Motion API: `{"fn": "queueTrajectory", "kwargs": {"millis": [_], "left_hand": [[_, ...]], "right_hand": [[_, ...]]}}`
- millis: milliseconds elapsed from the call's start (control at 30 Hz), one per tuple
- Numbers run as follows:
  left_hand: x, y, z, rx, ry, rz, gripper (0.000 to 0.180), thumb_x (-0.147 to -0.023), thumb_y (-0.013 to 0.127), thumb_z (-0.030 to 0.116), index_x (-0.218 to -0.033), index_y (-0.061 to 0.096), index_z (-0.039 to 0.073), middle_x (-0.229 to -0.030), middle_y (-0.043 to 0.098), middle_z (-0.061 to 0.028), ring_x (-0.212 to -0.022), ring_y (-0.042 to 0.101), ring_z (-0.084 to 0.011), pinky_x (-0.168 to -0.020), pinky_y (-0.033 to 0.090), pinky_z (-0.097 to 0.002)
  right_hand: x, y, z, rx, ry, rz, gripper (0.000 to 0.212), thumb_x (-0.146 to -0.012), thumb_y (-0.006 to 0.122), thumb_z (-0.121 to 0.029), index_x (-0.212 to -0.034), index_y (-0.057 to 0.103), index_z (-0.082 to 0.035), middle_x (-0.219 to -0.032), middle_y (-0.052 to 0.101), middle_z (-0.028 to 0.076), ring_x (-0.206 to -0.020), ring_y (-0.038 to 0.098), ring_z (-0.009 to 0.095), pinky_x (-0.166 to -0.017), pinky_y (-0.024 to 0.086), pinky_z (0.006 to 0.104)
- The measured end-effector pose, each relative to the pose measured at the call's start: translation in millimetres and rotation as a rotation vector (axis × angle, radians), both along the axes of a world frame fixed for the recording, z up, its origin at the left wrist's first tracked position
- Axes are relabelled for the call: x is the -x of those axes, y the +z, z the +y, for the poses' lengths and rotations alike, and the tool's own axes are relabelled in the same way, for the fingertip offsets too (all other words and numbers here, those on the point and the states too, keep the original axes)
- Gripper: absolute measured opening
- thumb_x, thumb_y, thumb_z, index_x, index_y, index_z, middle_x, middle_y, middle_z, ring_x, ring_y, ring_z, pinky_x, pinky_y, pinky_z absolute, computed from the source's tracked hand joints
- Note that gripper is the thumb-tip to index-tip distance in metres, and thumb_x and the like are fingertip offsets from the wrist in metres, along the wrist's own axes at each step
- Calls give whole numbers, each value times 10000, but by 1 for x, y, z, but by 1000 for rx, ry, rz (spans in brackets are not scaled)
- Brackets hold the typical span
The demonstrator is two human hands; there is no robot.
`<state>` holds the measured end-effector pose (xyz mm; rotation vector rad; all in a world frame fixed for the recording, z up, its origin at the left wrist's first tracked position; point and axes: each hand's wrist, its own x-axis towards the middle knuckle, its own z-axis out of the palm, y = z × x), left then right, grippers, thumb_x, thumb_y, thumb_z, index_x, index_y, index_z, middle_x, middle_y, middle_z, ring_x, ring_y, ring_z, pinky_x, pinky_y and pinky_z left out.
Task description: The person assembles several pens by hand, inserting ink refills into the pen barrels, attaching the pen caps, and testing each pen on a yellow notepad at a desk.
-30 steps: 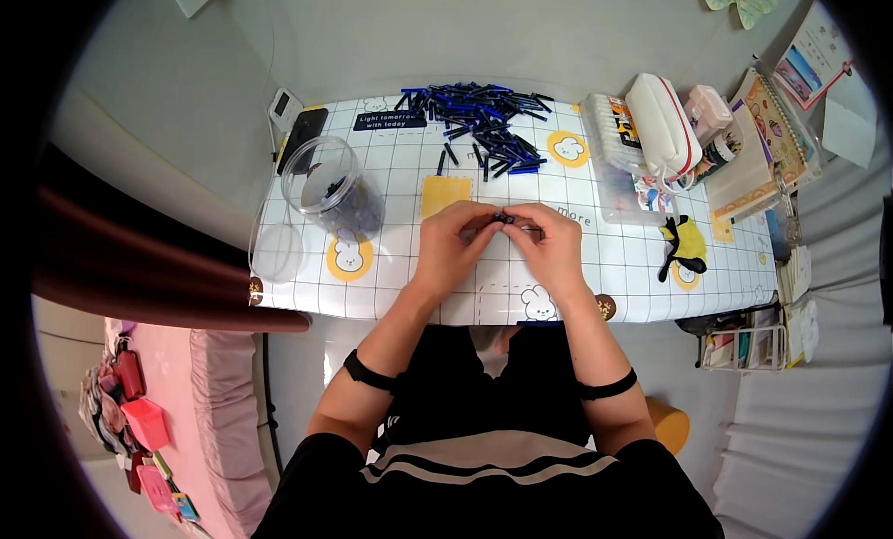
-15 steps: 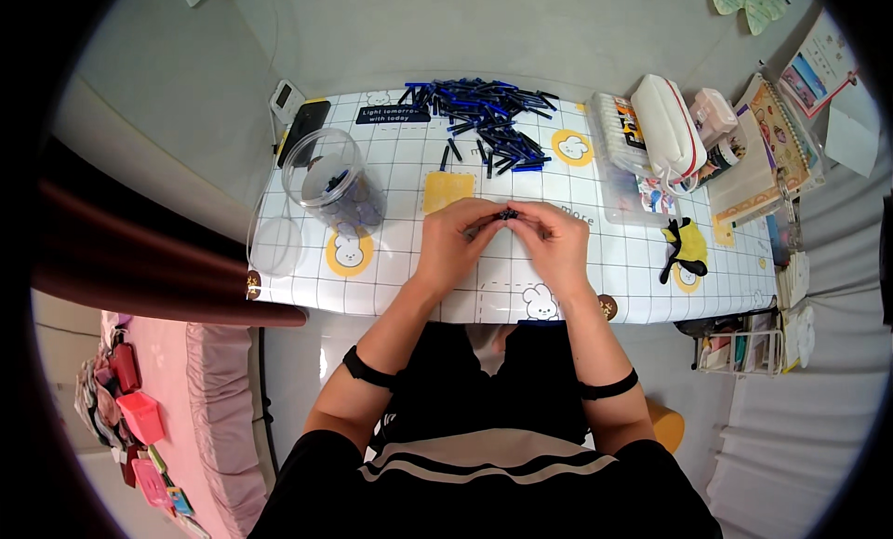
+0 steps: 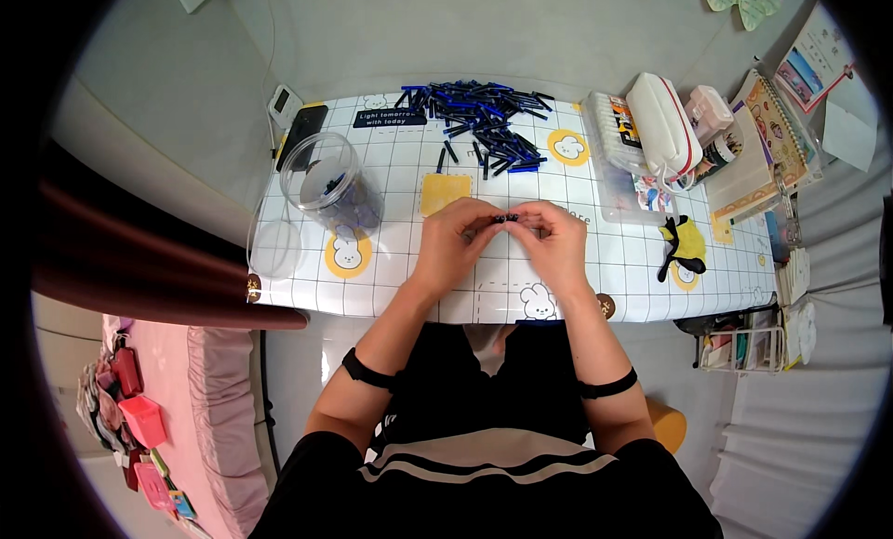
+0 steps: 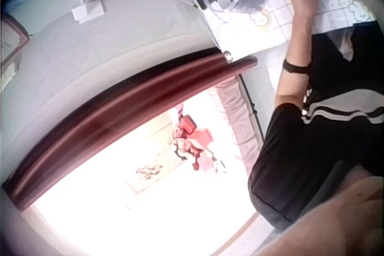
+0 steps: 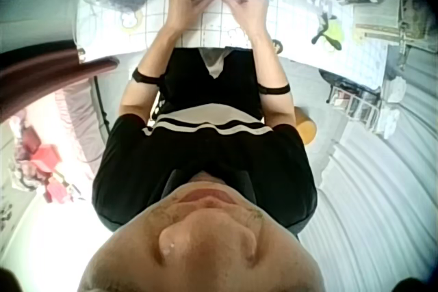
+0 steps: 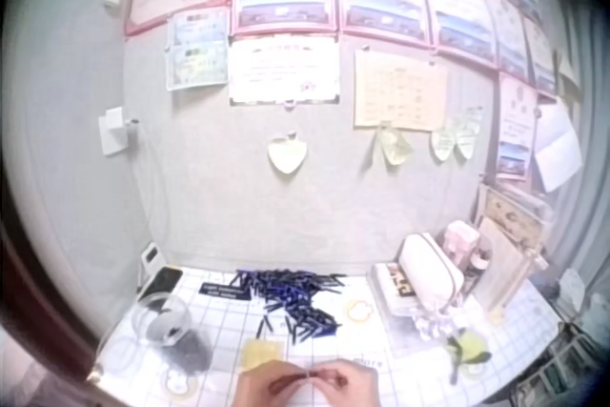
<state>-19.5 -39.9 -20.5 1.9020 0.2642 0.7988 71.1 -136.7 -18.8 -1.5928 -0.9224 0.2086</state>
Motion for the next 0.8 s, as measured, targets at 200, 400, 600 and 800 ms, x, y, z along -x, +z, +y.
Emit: {"fn": "queueTrajectory", "kwargs": {"millis": [200,400,600,800], "left_hand": [[0,2,1,-25,5,-1,183,-659,563,-6,-840,559,19,-728,550,-84,-619,545,-144,-532,439,-208],[-1,-1,4,-66,12,1,161,-652,577,3,-812,574,15,-704,565,-86,-571,536,-127,-497,418,-192],[-6,-5,5,-48,36,-31,136,-643,588,4,-778,571,2,-697,563,-80,-562,540,-120,-484,420,-201],[-11,-1,8,-141,86,-8,125,-638,606,22,-750,563,-13,-690,559,-73,-589,545,-116,-531,435,-188]], "right_hand": [[-3,-5,3,-59,39,-22,138,-628,590,22,-759,552,2,-694,573,81,-643,571,133,-548,446,198],[-4,-5,4,-48,46,10,136,-632,582,33,-762,556,4,-717,579,84,-664,573,131,-552,447,195],[-7,-8,7,-53,51,1,130,-634,587,21,-758,557,-3,-693,580,76,-652,572,120,-542,444,192],[-10,-4,11,9,-16,-139,125,-630,609,-29,-738,549,-11,-687,567,77,-619,561,138,-539,442,211]]}}
